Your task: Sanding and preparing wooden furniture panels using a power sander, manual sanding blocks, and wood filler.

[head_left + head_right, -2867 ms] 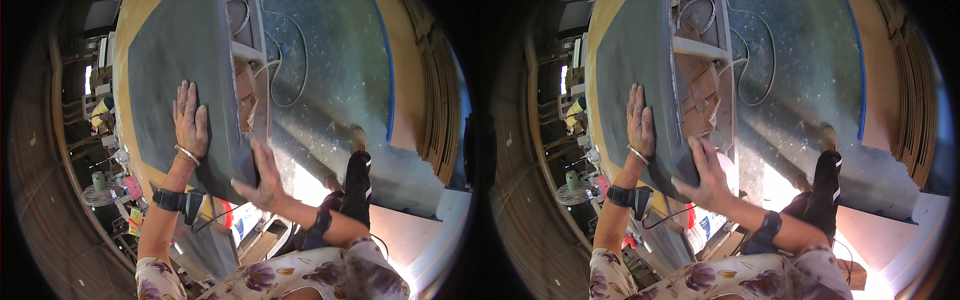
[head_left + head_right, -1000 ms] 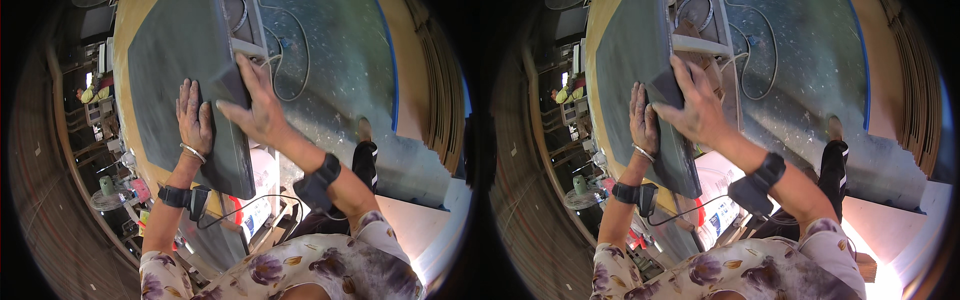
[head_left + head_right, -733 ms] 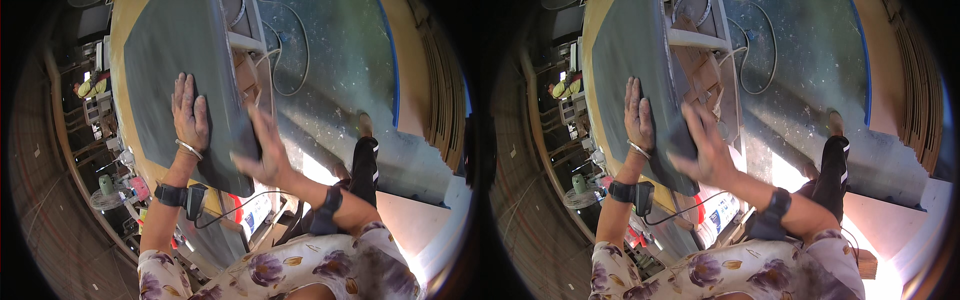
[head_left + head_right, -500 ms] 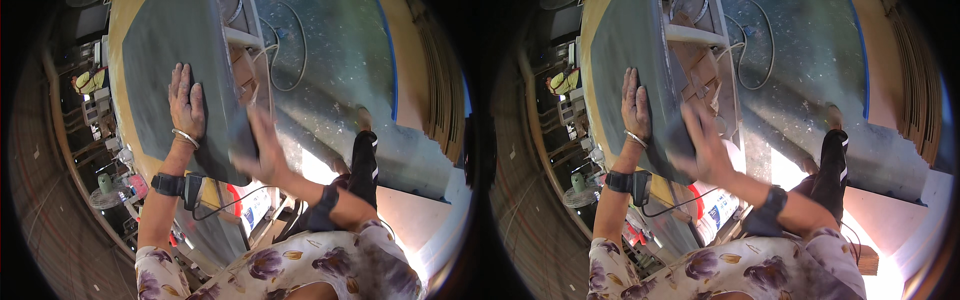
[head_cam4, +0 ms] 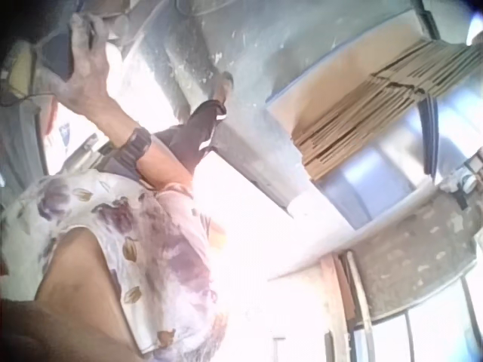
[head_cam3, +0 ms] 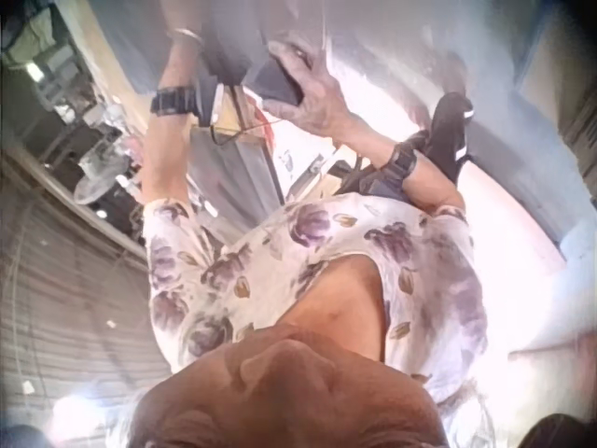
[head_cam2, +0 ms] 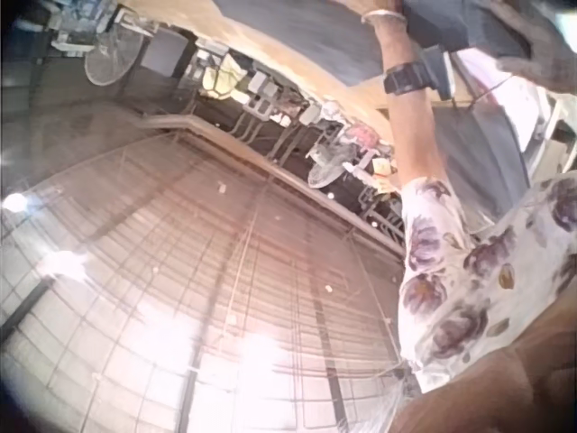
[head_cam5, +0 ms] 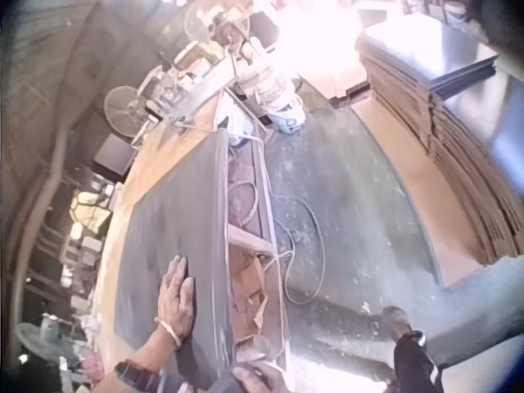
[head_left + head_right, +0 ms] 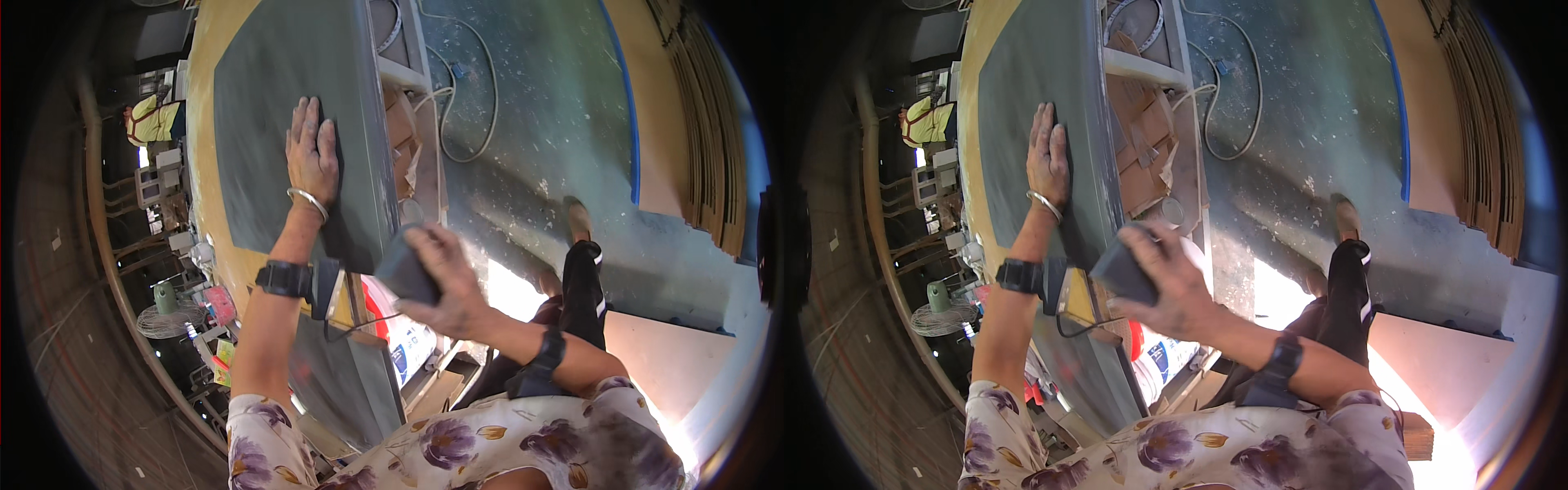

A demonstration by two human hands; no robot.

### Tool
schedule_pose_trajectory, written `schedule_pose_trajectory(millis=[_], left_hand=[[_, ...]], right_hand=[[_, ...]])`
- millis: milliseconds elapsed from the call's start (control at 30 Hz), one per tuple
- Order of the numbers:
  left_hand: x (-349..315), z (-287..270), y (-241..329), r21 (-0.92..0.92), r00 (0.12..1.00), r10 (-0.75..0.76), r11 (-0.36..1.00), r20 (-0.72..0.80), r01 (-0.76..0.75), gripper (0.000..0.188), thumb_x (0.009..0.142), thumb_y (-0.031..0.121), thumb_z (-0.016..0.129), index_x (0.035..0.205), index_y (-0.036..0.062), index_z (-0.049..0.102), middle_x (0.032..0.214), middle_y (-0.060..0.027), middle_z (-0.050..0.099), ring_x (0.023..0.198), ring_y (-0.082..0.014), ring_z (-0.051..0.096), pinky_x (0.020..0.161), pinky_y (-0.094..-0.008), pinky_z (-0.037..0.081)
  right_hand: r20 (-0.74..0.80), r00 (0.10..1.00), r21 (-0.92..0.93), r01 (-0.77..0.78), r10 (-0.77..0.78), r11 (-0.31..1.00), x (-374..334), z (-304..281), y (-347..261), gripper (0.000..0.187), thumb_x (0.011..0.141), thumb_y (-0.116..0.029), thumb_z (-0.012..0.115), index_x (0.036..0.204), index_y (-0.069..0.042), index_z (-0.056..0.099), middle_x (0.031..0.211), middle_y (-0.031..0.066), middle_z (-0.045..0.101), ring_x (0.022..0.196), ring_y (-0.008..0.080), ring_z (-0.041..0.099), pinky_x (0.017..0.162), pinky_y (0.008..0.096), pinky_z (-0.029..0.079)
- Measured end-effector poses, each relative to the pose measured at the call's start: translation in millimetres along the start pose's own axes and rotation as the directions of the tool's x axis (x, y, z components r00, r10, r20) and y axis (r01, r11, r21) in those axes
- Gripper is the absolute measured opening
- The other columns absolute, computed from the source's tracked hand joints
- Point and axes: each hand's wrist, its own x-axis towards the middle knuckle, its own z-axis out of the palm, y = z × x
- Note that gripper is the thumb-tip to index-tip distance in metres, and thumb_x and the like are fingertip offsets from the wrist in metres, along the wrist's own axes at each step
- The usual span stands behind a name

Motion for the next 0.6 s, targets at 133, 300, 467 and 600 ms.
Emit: schedule_pose_trajectory(millis=[133,300,467,600], left_hand=[[-1,6,7,-0.004,1.0,-0.009,1.0,0.004,0.009,0.043,0.095,0.027,0.042,0.132,0.0066,0.045,0.139,-0.0161,0.04,0.13,-0.0329,0.034,0.107,-0.0422,0.024],[1,-1,9,-0.02,1.0,-0.008,1.0,0.021,0.008,0.044,0.095,0.029,0.041,0.132,0.0065,0.044,0.138,-0.0166,0.04,0.13,-0.034,0.034,0.108,-0.0426,0.023],[-2,-3,7,0.004,0.998,-0.059,0.998,0.018,0.059,0.045,0.095,0.031,0.042,0.133,0.007,0.044,0.14,-0.016,0.038,0.131,-0.0326,0.032,0.109,-0.0422,0.021],[0,1,15,-0.02,0.999,-0.053,0.998,0.008,0.053,0.045,0.095,0.031,0.043,0.132,0.0069,0.045,0.139,-0.0154,0.039,0.131,-0.0325,0.032,0.108,-0.042,0.022]], right_hand=[[-0.211,0.976,-0.108,0.038,-0.061,0.993,56,18,6,0.079,0.062,-0.026,0.078,0.13,-0.008,0.043,0.124,0.0267,0.041,0.109,0.043,0.05,0.088,0.0435,0.046],[-0.303,0.951,-0.204,-0.001,-0.063,0.979,142,7,13,0.077,0.066,-0.031,0.075,0.131,-0.011,0.041,0.123,0.0273,0.042,0.105,0.0441,0.051,0.085,0.0462,0.046],[-0.086,0.995,-0.116,0.048,-0.058,0.992,33,24,8,0.079,0.056,-0.023,0.082,0.126,-0.008,0.048,0.126,0.0239,0.041,0.108,0.0388,0.052,0.088,0.0446,0.046],[-0.191,0.973,-0.247,0.084,-0.134,0.965,122,-2,22,0.078,0.067,-0.031,0.075,0.132,-0.008,0.04,0.127,0.0227,0.041,0.109,0.0396,0.05,0.087,0.0436,0.047]])
